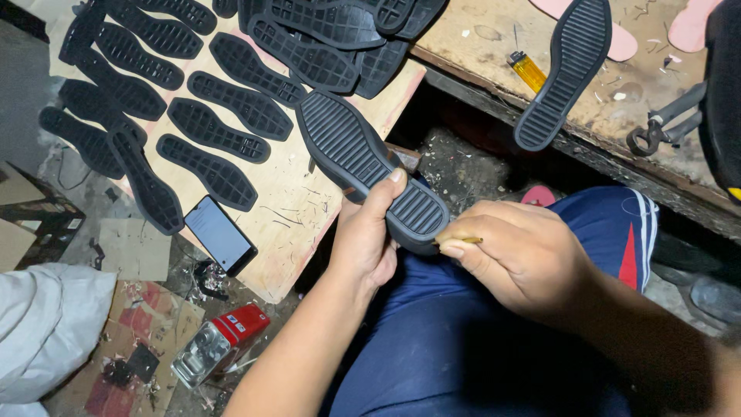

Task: The person applies glue to the underside of a rubber shoe sole using a small stick, spreading it along the edge, then aligns the sole with a shoe upper and presses the two together by hand. They repeat the process on another shoe, working with the parts on their lap.

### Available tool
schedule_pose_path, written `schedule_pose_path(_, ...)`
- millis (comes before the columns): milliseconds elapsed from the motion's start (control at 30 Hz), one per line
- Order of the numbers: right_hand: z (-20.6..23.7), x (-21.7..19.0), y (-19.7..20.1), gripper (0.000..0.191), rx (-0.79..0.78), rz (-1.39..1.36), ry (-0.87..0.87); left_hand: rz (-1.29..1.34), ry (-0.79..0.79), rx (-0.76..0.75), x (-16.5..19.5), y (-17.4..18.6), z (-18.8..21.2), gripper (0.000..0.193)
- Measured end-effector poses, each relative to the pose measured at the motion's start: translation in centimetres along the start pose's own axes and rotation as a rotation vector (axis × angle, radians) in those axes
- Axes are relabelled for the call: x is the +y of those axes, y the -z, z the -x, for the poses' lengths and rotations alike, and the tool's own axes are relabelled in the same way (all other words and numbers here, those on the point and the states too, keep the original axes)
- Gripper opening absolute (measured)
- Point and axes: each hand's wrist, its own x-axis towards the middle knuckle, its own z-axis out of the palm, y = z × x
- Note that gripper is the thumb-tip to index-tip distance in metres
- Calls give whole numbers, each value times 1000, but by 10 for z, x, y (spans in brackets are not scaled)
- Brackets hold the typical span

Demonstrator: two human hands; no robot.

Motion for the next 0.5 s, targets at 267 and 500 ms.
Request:
schedule_pose_path(267, -4, 2, -9, 9, -9, -10, 12, -38, -135, 28, 0, -2, -1, 28)
schedule_pose_path(500, -2, 2, -14, 13, -7, 41, -23, -41, -280, 19, -4, -1, -4, 32)
